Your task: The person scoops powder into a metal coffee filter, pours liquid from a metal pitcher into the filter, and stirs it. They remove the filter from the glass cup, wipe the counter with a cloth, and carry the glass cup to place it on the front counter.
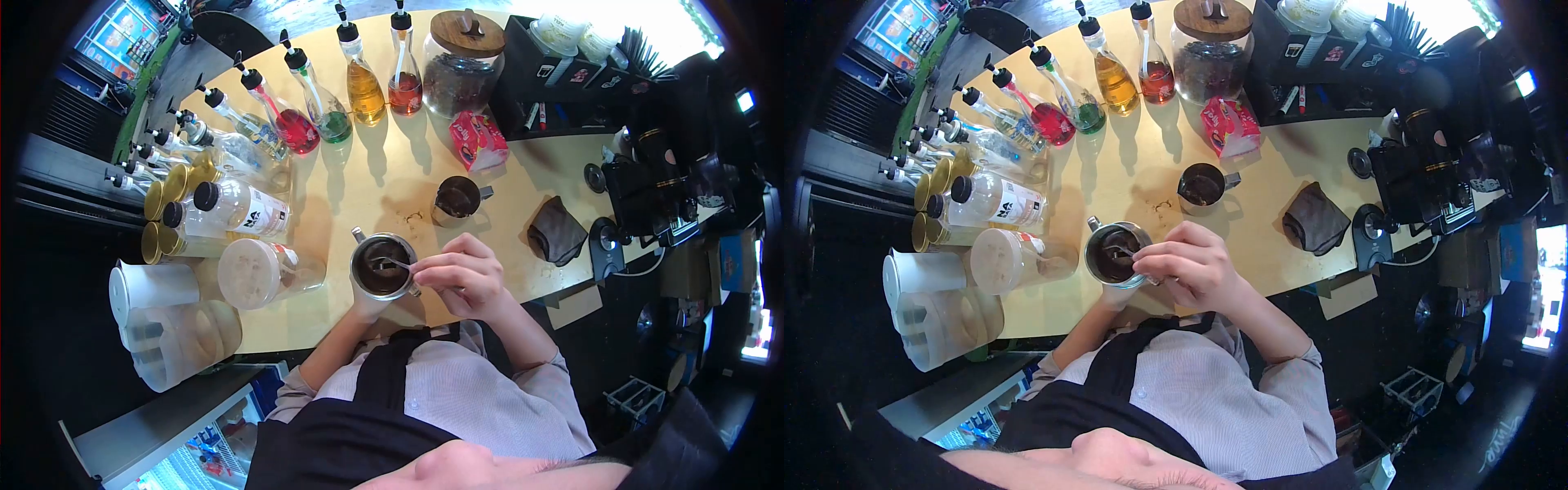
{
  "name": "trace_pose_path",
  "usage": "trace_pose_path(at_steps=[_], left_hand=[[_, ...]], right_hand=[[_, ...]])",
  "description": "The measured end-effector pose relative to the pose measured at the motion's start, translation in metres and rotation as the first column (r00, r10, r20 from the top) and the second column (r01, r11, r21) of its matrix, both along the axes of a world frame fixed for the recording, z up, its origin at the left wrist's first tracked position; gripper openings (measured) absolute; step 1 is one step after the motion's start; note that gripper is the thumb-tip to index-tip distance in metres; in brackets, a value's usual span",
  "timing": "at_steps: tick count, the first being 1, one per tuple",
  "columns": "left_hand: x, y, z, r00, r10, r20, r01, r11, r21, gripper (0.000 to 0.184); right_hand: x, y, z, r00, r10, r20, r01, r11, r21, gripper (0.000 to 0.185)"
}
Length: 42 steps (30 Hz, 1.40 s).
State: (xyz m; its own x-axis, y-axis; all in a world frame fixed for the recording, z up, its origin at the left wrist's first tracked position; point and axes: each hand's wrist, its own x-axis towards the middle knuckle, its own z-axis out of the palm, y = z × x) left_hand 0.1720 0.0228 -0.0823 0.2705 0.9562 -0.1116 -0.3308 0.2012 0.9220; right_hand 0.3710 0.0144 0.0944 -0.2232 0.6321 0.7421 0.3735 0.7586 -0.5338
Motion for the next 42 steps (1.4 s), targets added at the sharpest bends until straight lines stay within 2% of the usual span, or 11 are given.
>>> trace_pose_path(at_steps=[5, 8, 10, 14, 17, 20, 23, 26, 28, 38, 42], left_hand=[[0.001, 0.002, 0.007, 0.991, 0.002, -0.135, 0.017, 0.990, 0.141, 0.069], [-0.002, 0.001, -0.004, 1.000, -0.009, 0.020, 0.011, 0.995, -0.097, 0.069], [0.000, 0.001, -0.001, 0.995, -0.011, -0.099, 0.022, 0.993, 0.116, 0.069], [0.004, 0.001, 0.019, 0.988, -0.011, -0.155, 0.036, 0.987, 0.155, 0.068], [0.004, 0.001, 0.019, 0.999, 0.019, 0.044, -0.017, 0.999, -0.038, 0.066], [0.004, 0.001, 0.019, 0.996, 0.013, -0.090, 0.003, 0.985, 0.175, 0.065], [0.006, 0.001, 0.026, 0.999, -0.001, -0.051, 0.007, 0.993, 0.117, 0.066], [0.004, 0.000, 0.019, 0.988, 0.034, 0.151, -0.004, 0.981, -0.192, 0.068], [0.004, 0.001, 0.018, 0.996, 0.019, -0.083, -0.004, 0.983, 0.181, 0.070], [0.002, 0.001, 0.015, 0.998, 0.012, -0.067, 0.000, 0.983, 0.184, 0.074], [0.004, 0.001, 0.020, 1.000, 0.012, 0.025, -0.014, 0.995, 0.094, 0.074]], right_hand=[[0.003, 0.005, 0.000, 0.999, -0.038, 0.028, 0.038, 0.999, 0.003, 0.027], [0.003, 0.004, -0.002, 0.999, -0.004, 0.036, 0.005, 1.000, -0.009, 0.027], [0.003, 0.003, -0.003, 1.000, 0.028, 0.009, -0.027, 0.999, -0.024, 0.028], [0.003, 0.005, 0.002, 0.999, -0.027, 0.046, 0.027, 0.999, 0.020, 0.028], [0.001, 0.004, 0.002, 0.999, 0.013, 0.040, -0.013, 1.000, 0.006, 0.026], [0.002, 0.004, 0.001, 1.000, 0.002, 0.018, -0.002, 1.000, 0.004, 0.023], [0.001, 0.006, 0.006, 0.998, -0.027, 0.051, 0.026, 0.999, 0.026, 0.022], [0.000, 0.004, 0.005, 0.999, 0.010, 0.053, -0.010, 1.000, 0.007, 0.022], [0.001, 0.003, 0.002, 0.999, 0.043, 0.027, -0.043, 0.999, -0.019, 0.022], [0.000, 0.002, 0.001, 1.000, 0.024, 0.019, -0.024, 1.000, -0.003, 0.027], [-0.001, 0.000, 0.003, 0.989, -0.058, 0.135, 0.041, 0.991, 0.128, 0.026]])
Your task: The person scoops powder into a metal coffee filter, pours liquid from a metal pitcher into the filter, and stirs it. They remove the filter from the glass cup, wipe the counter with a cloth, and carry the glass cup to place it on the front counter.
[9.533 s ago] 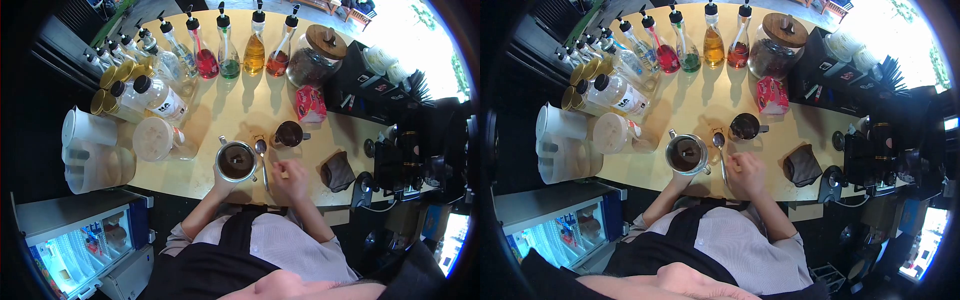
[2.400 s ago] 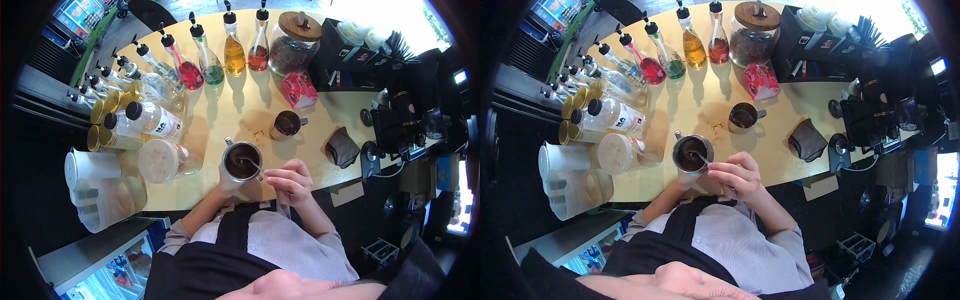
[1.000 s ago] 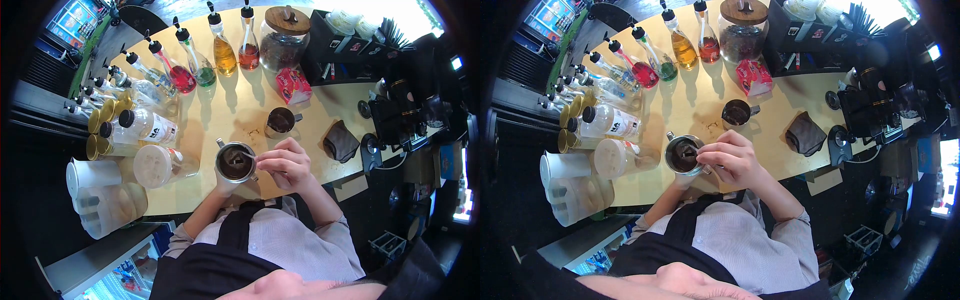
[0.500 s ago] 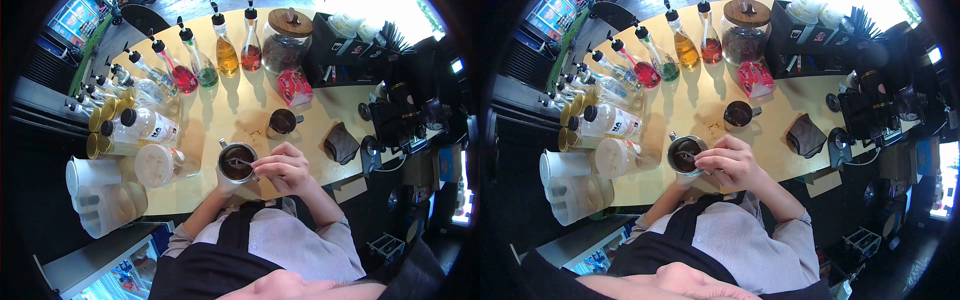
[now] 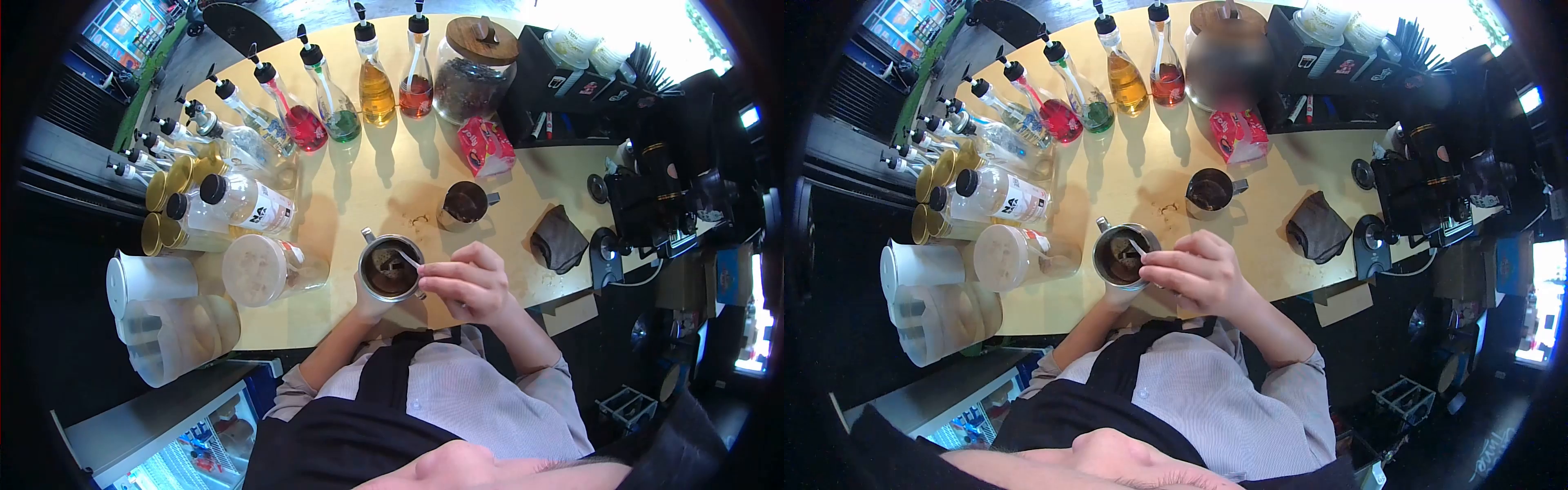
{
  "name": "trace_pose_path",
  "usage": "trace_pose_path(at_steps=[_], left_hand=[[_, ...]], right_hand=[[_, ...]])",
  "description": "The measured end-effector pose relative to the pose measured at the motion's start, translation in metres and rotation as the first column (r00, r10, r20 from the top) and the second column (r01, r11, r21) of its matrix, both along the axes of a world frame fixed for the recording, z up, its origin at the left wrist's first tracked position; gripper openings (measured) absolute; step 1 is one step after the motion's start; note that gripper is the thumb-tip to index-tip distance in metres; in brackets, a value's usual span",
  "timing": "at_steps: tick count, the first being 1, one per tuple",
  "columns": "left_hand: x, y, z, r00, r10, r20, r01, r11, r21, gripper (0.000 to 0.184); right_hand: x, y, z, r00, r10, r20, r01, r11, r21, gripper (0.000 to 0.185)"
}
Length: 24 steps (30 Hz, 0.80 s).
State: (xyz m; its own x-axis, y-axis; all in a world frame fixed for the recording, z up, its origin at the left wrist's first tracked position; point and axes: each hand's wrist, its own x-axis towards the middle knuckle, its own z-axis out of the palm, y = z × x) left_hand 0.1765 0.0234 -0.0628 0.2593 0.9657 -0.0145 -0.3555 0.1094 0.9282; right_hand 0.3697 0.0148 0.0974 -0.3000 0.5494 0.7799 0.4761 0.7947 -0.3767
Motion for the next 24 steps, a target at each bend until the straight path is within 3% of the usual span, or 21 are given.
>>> trace_pose_path(at_steps=[1, 5, 11, 16, 19, 21, 24], left_hand=[[0.000, 0.000, 0.001, 0.997, 0.005, 0.082, 0.002, 0.996, -0.085, 0.074], [-0.004, 0.000, -0.012, 0.999, -0.010, 0.051, 0.015, 0.995, -0.096, 0.074], [-0.008, 0.001, -0.033, 0.986, -0.008, 0.166, 0.052, 0.962, -0.266, 0.075], [-0.005, 0.000, -0.012, 0.997, -0.006, 0.074, 0.021, 0.980, -0.200, 0.076], [-0.004, 0.001, -0.010, 0.998, -0.004, 0.063, 0.015, 0.983, -0.181, 0.076], [-0.004, -0.001, 0.001, 1.000, -0.026, -0.011, 0.026, 1.000, -0.017, 0.076], [-0.002, 0.000, 0.004, 0.999, -0.013, -0.032, 0.014, 1.000, 0.027, 0.075]], right_hand=[[-0.001, -0.002, 0.000, 1.000, -0.005, 0.021, 0.005, 0.999, 0.035, 0.025], [-0.006, -0.009, 0.001, 0.998, 0.010, 0.061, -0.019, 0.988, 0.155, 0.020], [-0.012, -0.007, -0.004, 0.997, 0.027, 0.071, -0.037, 0.990, 0.136, 0.018], [-0.008, -0.004, -0.004, 1.000, -0.017, 0.018, 0.015, 0.995, 0.094, 0.019], [-0.010, -0.008, -0.005, 0.998, 0.065, -0.021, -0.063, 0.994, 0.090, 0.024], [-0.008, -0.010, -0.007, 0.998, 0.046, -0.042, -0.043, 0.997, 0.070, 0.024], [-0.003, -0.010, -0.011, 0.998, 0.006, -0.063, -0.005, 1.000, 0.022, 0.025]])
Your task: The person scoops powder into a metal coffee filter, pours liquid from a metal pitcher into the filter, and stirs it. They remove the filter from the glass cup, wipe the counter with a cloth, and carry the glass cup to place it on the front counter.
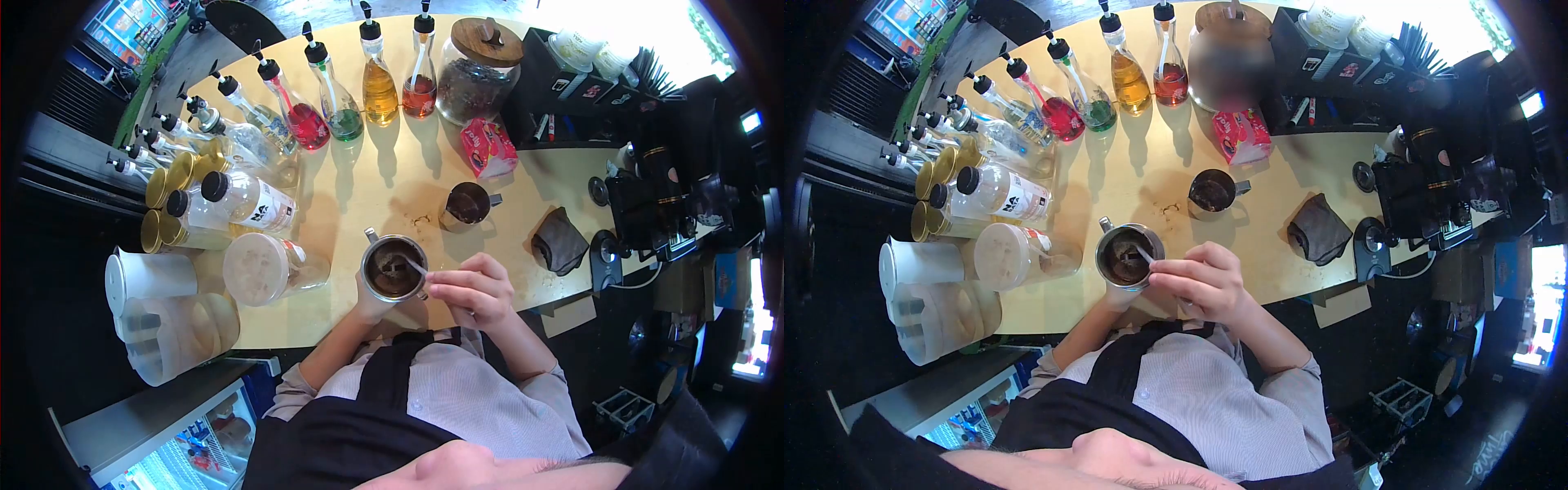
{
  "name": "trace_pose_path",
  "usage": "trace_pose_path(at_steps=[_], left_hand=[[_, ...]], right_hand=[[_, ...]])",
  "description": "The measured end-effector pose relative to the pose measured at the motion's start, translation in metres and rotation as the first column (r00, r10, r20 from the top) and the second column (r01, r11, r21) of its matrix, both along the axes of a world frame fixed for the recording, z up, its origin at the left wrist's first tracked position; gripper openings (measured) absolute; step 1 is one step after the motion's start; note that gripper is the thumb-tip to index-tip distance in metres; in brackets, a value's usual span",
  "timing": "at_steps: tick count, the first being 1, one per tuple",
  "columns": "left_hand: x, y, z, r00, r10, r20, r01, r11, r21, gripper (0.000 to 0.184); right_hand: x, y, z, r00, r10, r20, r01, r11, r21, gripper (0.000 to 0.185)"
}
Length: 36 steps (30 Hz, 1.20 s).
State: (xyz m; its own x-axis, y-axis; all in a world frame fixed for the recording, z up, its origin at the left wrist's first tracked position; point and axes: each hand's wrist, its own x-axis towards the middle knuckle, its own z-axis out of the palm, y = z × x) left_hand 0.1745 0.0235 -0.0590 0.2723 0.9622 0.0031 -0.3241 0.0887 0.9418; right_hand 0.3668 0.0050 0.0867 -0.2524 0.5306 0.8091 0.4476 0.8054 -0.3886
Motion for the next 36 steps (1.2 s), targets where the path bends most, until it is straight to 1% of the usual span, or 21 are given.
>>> trace_pose_path(at_steps=[2, 3, 4, 5, 6, 8, 9, 11, 12, 13, 15, 18, 20, 23, 26, 28, 29, 30, 32, 34, 36], left_hand=[[0.001, 0.000, 0.004, 1.000, 0.005, 0.017, -0.005, 1.000, -0.003, 0.075], [0.001, 0.000, 0.002, 0.999, 0.006, 0.049, -0.003, 0.998, -0.063, 0.074], [0.001, 0.000, 0.001, 0.997, 0.008, 0.079, 0.002, 0.992, -0.123, 0.073], [0.001, -0.001, 0.000, 0.997, 0.007, 0.078, 0.003, 0.992, -0.124, 0.073], [0.001, 0.000, 0.001, 0.998, 0.002, 0.058, 0.003, 0.996, -0.089, 0.073], [0.000, 0.000, 0.001, 0.999, 0.004, 0.037, -0.002, 0.999, -0.054, 0.072], [0.000, 0.000, -0.001, 1.000, 0.009, 0.024, -0.009, 1.000, -0.023, 0.073], [-0.001, -0.001, -0.009, 1.000, 0.013, 0.013, -0.013, 1.000, 0.005, 0.073], [-0.002, 0.000, -0.012, 1.000, -0.002, 0.026, 0.003, 0.998, -0.059, 0.074], [-0.003, 0.000, -0.014, 0.999, -0.016, 0.040, 0.021, 0.992, -0.123, 0.075], [-0.004, -0.001, -0.014, 1.000, -0.018, 0.026, 0.020, 0.993, -0.112, 0.075], [-0.003, -0.002, -0.012, 1.000, -0.014, 0.014, 0.016, 0.995, -0.097, 0.075], [-0.003, -0.002, -0.016, 1.000, -0.012, 0.018, 0.014, 0.996, -0.091, 0.075], [-0.004, -0.001, -0.025, 1.000, -0.013, 0.028, 0.017, 0.988, -0.156, 0.075], [-0.005, 0.001, -0.022, 1.000, -0.006, -0.002, 0.005, 0.997, -0.083, 0.075], [-0.005, 0.001, -0.024, 0.998, -0.025, 0.054, 0.033, 0.987, -0.157, 0.075], [-0.005, 0.001, -0.026, 0.997, -0.031, 0.073, 0.044, 0.982, -0.182, 0.075], [-0.004, 0.001, -0.020, 0.998, -0.035, 0.058, 0.042, 0.989, -0.140, 0.075], [-0.002, 0.000, -0.010, 0.998, -0.035, 0.043, 0.039, 0.994, -0.098, 0.074], [0.003, 0.001, 0.007, 0.999, 0.009, 0.032, -0.007, 0.998, -0.058, 0.073], [0.003, 0.001, 0.006, 0.999, 0.002, 0.044, 0.001, 0.998, -0.056, 0.072]], right_hand=[[0.000, 0.001, 0.000, 0.999, -0.033, -0.026, 0.033, 0.999, -0.023, 0.025], [-0.001, 0.001, 0.000, 0.999, -0.035, -0.025, 0.034, 0.999, -0.023, 0.025], [-0.002, 0.001, 0.002, 0.999, -0.002, -0.042, 0.001, 0.999, -0.038, 0.025], [-0.003, 0.001, 0.003, 0.998, 0.031, -0.060, -0.034, 0.998, -0.052, 0.024], [-0.003, -0.001, 0.002, 0.998, 0.030, -0.062, -0.034, 0.998, -0.052, 0.024], [0.000, -0.007, 0.000, 0.971, -0.029, -0.238, 0.024, 0.999, -0.022, 0.027], [0.002, -0.010, 0.003, 0.971, -0.026, -0.239, 0.021, 1.000, -0.023, 0.027], [0.005, -0.014, 0.011, 0.950, 0.040, -0.310, -0.065, 0.995, -0.071, 0.029], [0.005, -0.014, 0.011, 0.950, 0.039, -0.309, -0.064, 0.995, -0.072, 0.029], [0.003, -0.012, 0.011, 0.974, 0.073, -0.216, -0.088, 0.994, -0.063, 0.029], [0.001, -0.011, 0.008, 0.994, 0.104, -0.035, -0.106, 0.993, -0.045, 0.030], [0.000, -0.011, 0.006, 0.997, 0.065, -0.048, -0.065, 0.998, 0.006, 0.028], [-0.001, -0.011, 0.004, 0.993, 0.086, -0.074, -0.088, 0.996, -0.015, 0.029], [-0.002, -0.010, 0.005, 0.992, 0.091, -0.085, -0.094, 0.995, -0.034, 0.030], [-0.003, -0.010, 0.008, 0.993, 0.088, -0.076, -0.092, 0.995, -0.045, 0.026], [-0.002, -0.010, 0.009, 0.992, 0.098, -0.081, -0.102, 0.993, -0.054, 0.022], [-0.001, -0.010, 0.009, 0.981, 0.105, -0.162, -0.119, 0.990, -0.082, 0.023], [0.001, -0.011, 0.009, 0.964, 0.109, -0.242, -0.139, 0.984, -0.108, 0.024], [0.003, -0.010, 0.016, 0.954, 0.061, -0.294, -0.110, 0.982, -0.153, 0.018], [0.004, -0.004, 0.017, 0.950, -0.043, -0.310, 0.000, 0.990, -0.138, 0.017], [0.002, 0.000, 0.013, 0.965, -0.060, -0.255, 0.019, 0.987, -0.162, 0.019]])
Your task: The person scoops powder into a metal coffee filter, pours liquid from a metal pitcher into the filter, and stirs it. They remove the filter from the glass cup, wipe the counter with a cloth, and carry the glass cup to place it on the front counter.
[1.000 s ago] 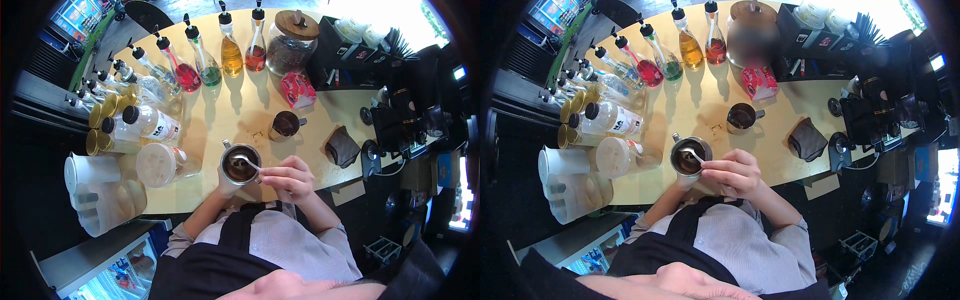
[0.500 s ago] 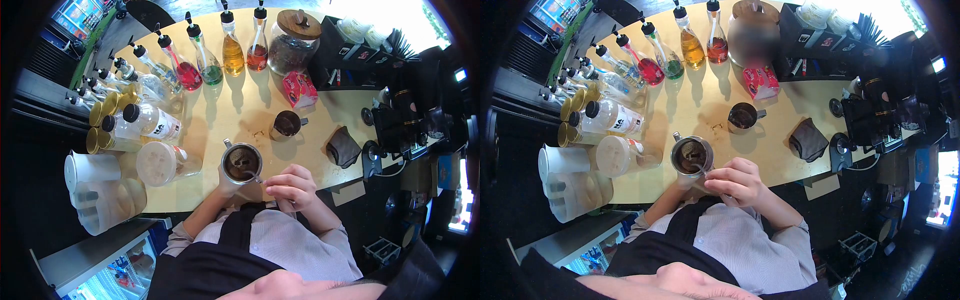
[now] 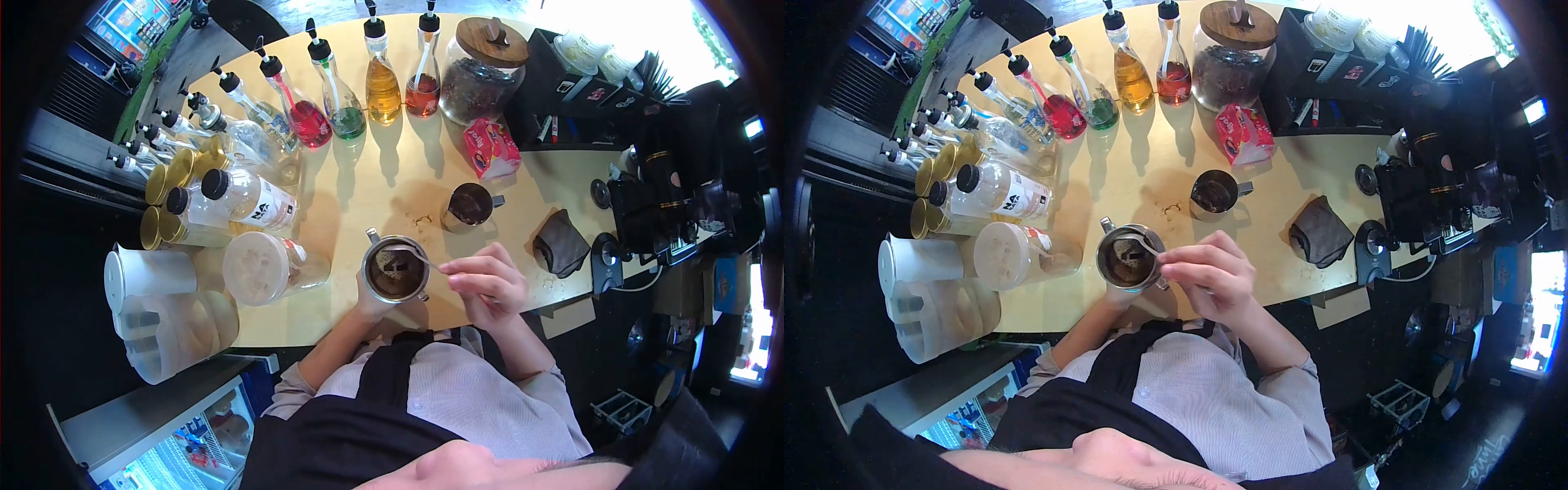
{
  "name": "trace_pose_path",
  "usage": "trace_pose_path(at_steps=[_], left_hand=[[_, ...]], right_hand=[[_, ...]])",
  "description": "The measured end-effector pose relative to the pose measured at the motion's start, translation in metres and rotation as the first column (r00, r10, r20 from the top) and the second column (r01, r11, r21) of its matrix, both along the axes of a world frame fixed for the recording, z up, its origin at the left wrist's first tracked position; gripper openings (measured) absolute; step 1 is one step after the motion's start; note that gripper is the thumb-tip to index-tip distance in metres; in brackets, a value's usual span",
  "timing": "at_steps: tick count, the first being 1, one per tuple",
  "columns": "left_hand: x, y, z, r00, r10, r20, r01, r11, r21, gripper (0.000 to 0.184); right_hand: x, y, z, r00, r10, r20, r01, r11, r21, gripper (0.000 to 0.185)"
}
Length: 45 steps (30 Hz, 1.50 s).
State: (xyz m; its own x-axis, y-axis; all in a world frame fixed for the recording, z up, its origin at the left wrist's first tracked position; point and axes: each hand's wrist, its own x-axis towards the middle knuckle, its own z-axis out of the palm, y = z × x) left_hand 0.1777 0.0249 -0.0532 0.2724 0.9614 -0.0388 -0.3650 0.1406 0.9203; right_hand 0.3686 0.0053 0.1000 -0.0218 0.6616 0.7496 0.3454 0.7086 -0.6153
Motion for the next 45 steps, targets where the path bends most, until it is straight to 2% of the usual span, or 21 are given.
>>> trace_pose_path(at_steps=[2, 4, 9, 11, 14, 18, 19, 21, 23, 25, 28, 30, 32, 34, 35, 36, 38, 40, 43, 45], left_hand=[[-0.001, 0.000, -0.005, 1.000, -0.006, 0.010, 0.006, 1.000, 0.003, 0.072], [-0.003, 0.000, -0.008, 0.999, 0.016, -0.037, -0.014, 0.999, 0.036, 0.072], [-0.003, 0.000, -0.010, 0.996, 0.000, -0.093, 0.007, 0.997, 0.073, 0.075], [-0.002, -0.002, -0.007, 1.000, 0.013, 0.004, -0.013, 1.000, 0.015, 0.075], [-0.002, 0.000, -0.005, 1.000, 0.000, 0.017, 0.000, 1.000, 0.015, 0.075], [-0.003, -0.001, -0.008, 0.999, 0.002, -0.034, -0.001, 1.000, 0.026, 0.075], [-0.003, -0.001, -0.010, 1.000, 0.010, 0.001, -0.010, 0.999, -0.044, 0.074], [-0.003, -0.001, -0.009, 0.999, 0.023, 0.034, -0.019, 0.993, -0.116, 0.073], [-0.002, 0.000, -0.001, 0.997, 0.010, -0.076, -0.004, 0.998, 0.070, 0.070], [-0.001, 0.001, 0.001, 0.997, 0.014, -0.073, -0.009, 0.998, 0.067, 0.069], [0.001, 0.002, 0.005, 0.996, 0.029, -0.081, -0.020, 0.994, 0.104, 0.067], [0.001, 0.002, 0.008, 0.995, 0.044, -0.090, -0.031, 0.989, 0.145, 0.066], [0.000, 0.003, 0.013, 0.970, 0.062, -0.237, -0.009, 0.976, 0.218, 0.065], [0.001, 0.003, 0.024, 0.976, 0.072, -0.205, -0.017, 0.967, 0.255, 0.063], [0.000, 0.003, 0.023, 0.956, 0.105, -0.273, -0.013, 0.948, 0.319, 0.064], [-0.001, 0.003, 0.024, 0.931, 0.143, -0.336, -0.005, 0.925, 0.380, 0.064], [0.000, 0.003, 0.026, 0.936, 0.165, -0.311, -0.037, 0.925, 0.377, 0.065], [-0.001, 0.002, 0.022, 0.928, 0.157, -0.338, -0.027, 0.933, 0.360, 0.074], [-0.003, 0.000, 0.030, 0.914, 0.197, -0.354, -0.024, 0.898, 0.439, 0.076], [-0.004, 0.001, 0.028, 0.908, 0.225, -0.353, -0.034, 0.880, 0.474, 0.076]], right_hand=[[-0.007, 0.005, -0.005, 0.992, 0.052, 0.119, -0.050, 0.999, -0.021, 0.020], [-0.009, 0.003, -0.009, 0.990, 0.099, 0.100, -0.096, 0.995, -0.035, 0.022], [-0.006, 0.008, -0.008, 0.991, 0.019, 0.132, -0.024, 0.999, 0.036, 0.025], [-0.007, 0.008, -0.009, 0.983, 0.027, 0.182, -0.044, 0.995, 0.090, 0.027], [-0.007, 0.000, -0.014, 0.991, 0.003, 0.135, -0.021, 0.991, 0.134, 0.028], [-0.008, 0.006, -0.011, 0.968, -0.018, 0.249, -0.015, 0.992, 0.127, 0.025], [-0.008, 0.005, -0.011, 0.968, -0.019, 0.249, -0.014, 0.992, 0.128, 0.025], [-0.009, 0.002, -0.012, 0.983, 0.102, 0.152, -0.110, 0.993, 0.043, 0.023], [-0.007, 0.003, -0.012, 0.985, 0.036, 0.167, -0.046, 0.997, 0.062, 0.024], [-0.004, 0.005, -0.009, 0.976, -0.040, 0.216, 0.025, 0.997, 0.071, 0.023], [-0.007, 0.004, -0.011, 0.983, 0.049, 0.179, -0.056, 0.998, 0.031, 0.021], [-0.005, 0.002, -0.012, 0.986, 0.014, 0.165, -0.019, 0.999, 0.032, 0.019], [-0.004, -0.002, -0.014, 0.988, -0.020, 0.151, 0.015, 0.999, 0.034, 0.017], [-0.003, -0.009, -0.017, 0.996, -0.054, -0.077, 0.049, 0.997, -0.066, 0.007], [-0.001, -0.014, -0.021, 0.985, -0.064, -0.160, 0.048, 0.994, -0.098, 0.010], [-0.003, -0.018, -0.023, 0.987, -0.056, -0.153, 0.043, 0.995, -0.090, 0.010], [-0.006, -0.025, -0.028, 0.844, -0.095, -0.528, -0.031, 0.974, -0.225, 0.012], [0.000, -0.031, -0.039, 0.864, -0.075, -0.499, -0.052, 0.970, -0.237, 0.013], [0.008, -0.039, -0.045, 0.887, -0.079, -0.456, -0.020, 0.978, -0.208, 0.015], [0.018, -0.043, -0.050, 0.603, -0.239, -0.762, 0.025, 0.959, -0.281, 0.016]])
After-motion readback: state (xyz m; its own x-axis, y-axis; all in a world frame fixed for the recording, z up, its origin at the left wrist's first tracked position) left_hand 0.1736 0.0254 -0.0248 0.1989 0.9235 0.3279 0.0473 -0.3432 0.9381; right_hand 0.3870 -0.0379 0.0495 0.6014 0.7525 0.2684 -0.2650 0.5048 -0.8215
